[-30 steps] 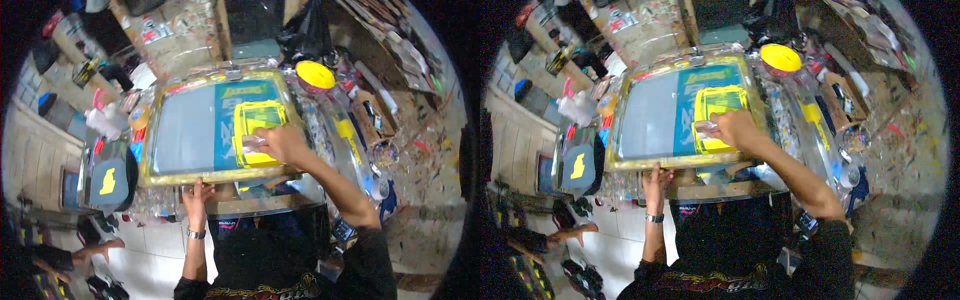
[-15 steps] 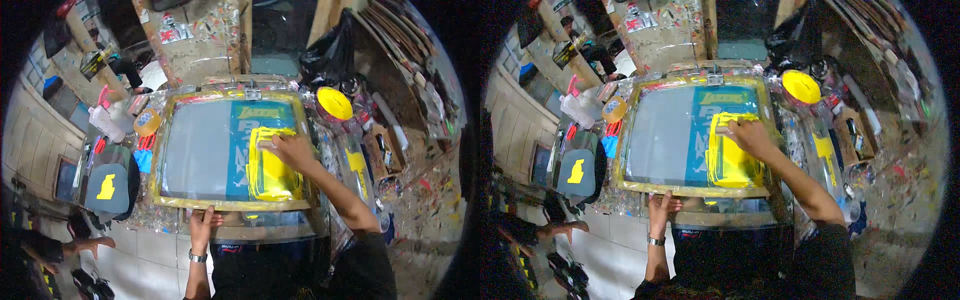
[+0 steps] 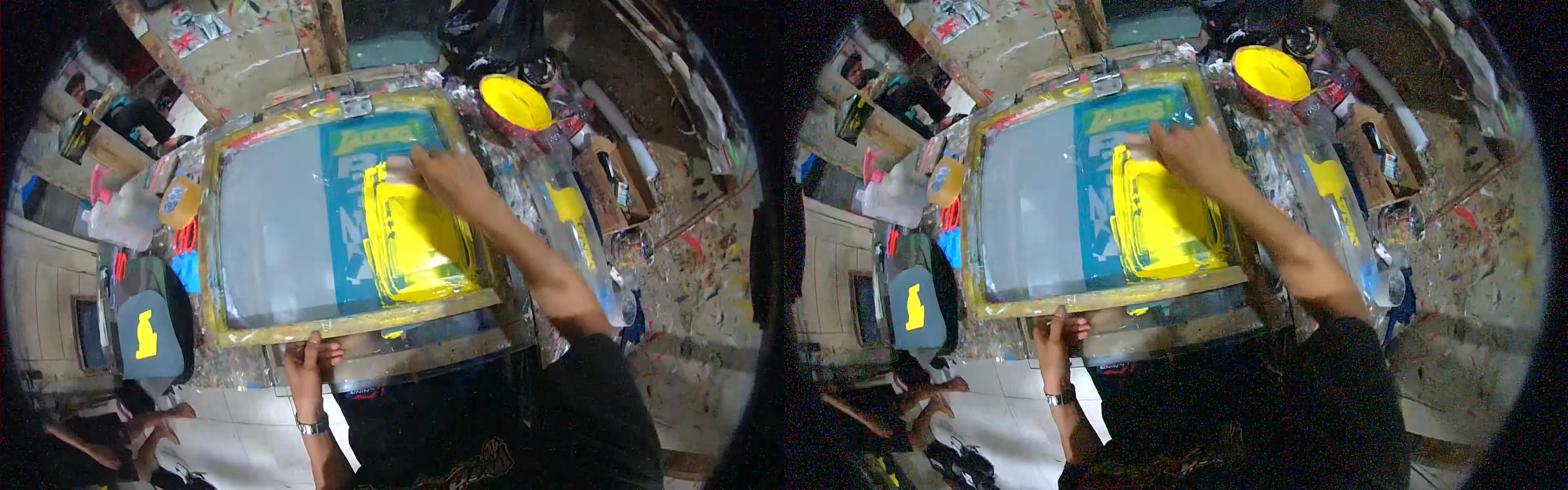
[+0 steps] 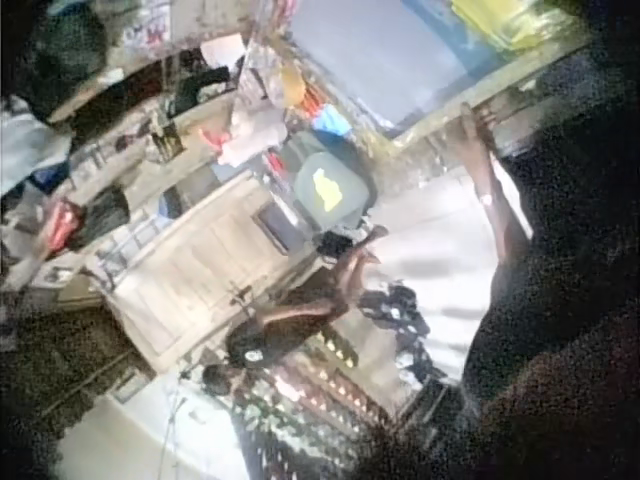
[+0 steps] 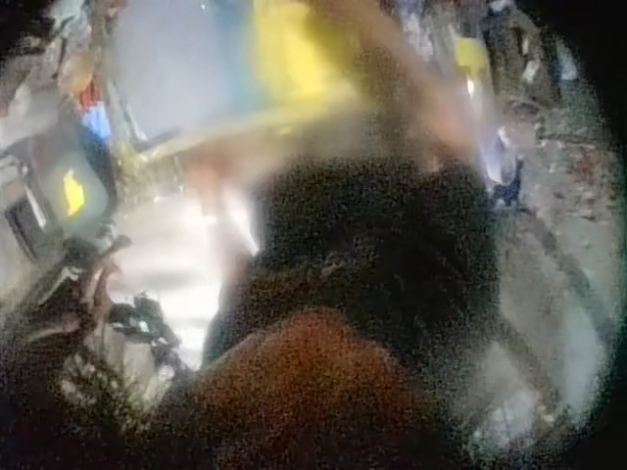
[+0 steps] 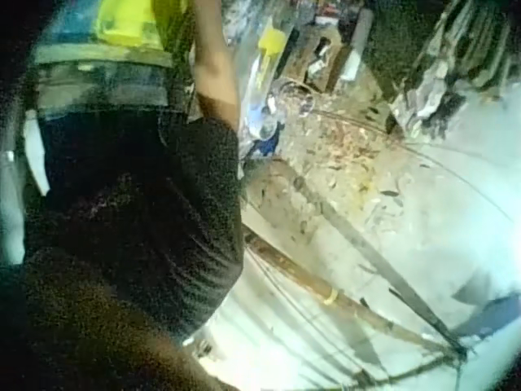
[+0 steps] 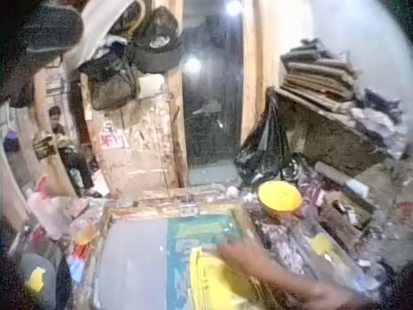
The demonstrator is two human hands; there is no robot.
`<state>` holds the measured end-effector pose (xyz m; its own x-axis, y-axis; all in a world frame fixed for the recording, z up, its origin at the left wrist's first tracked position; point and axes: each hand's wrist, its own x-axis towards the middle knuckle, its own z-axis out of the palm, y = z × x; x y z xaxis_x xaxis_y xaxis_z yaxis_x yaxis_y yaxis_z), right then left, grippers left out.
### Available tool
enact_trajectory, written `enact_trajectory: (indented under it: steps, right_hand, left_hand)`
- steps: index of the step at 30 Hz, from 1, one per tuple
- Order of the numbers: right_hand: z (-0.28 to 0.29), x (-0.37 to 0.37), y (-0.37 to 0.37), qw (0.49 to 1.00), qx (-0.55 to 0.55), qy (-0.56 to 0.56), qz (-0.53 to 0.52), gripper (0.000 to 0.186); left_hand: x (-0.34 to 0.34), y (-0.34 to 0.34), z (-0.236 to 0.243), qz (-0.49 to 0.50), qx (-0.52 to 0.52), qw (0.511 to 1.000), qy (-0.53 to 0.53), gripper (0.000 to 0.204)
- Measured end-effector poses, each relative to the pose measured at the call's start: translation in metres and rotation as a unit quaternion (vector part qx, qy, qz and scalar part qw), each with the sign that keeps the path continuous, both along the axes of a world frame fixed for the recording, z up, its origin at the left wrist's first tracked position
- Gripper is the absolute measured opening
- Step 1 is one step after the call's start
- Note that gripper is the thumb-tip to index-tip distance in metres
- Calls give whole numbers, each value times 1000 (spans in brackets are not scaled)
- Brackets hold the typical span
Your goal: The person screen prints yellow designs onto multiple grey fabric hat panels by lowering a screen, applying ink with a squeegee, and then removing and stacking each printed panel.
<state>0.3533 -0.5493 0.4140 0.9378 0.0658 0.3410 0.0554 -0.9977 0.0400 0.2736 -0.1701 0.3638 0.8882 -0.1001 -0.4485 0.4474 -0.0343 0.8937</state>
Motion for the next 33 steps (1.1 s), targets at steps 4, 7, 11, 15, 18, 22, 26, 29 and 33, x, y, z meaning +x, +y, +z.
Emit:
enact_trajectory:
  steps: [4, 7, 11, 15, 18, 22, 26, 29, 33]
  right_hand:
    - [-11, -105, 74, 998, -17, -9, -59, 15]
    - [11, -118, 75, 992, 44, 113, -40, 21]
    - [13, -29, 24, 986, 91, 137, 6, 29]
    - [20, 18, -7, 998, 42, 4, 46, 27]
    - [-5, -12, 5, 998, -18, -11, 61, 26]
    - [-6, -115, 57, 996, -12, 37, 79, 25]
    - [5, -151, 75, 991, 36, 77, 101, 25]
    - [14, -155, 76, 997, 18, -20, 68, 31]
    - [40, -157, 100, 989, 38, -137, -46, 41]
  left_hand:
    - [0, -3, 0, 19, -10, 1000, 17, 40]
    - [5, -8, 3, -11, -7, 1000, 12, 39]
    - [8, -4, 3, -11, -11, 1000, 5, 39]
    - [8, -2, 0, -38, -24, 999, -7, 41]
    - [2, -2, 4, -21, -19, 1000, -9, 42]
    - [1, -2, -6, -8, -11, 1000, -6, 40]
    - [2, -4, -1, -3, -36, 999, -37, 38]
    - [-1, -7, -1, 22, -68, 996, -60, 34]
    - [-5, 6, 18, 32, -107, 986, -123, 30]
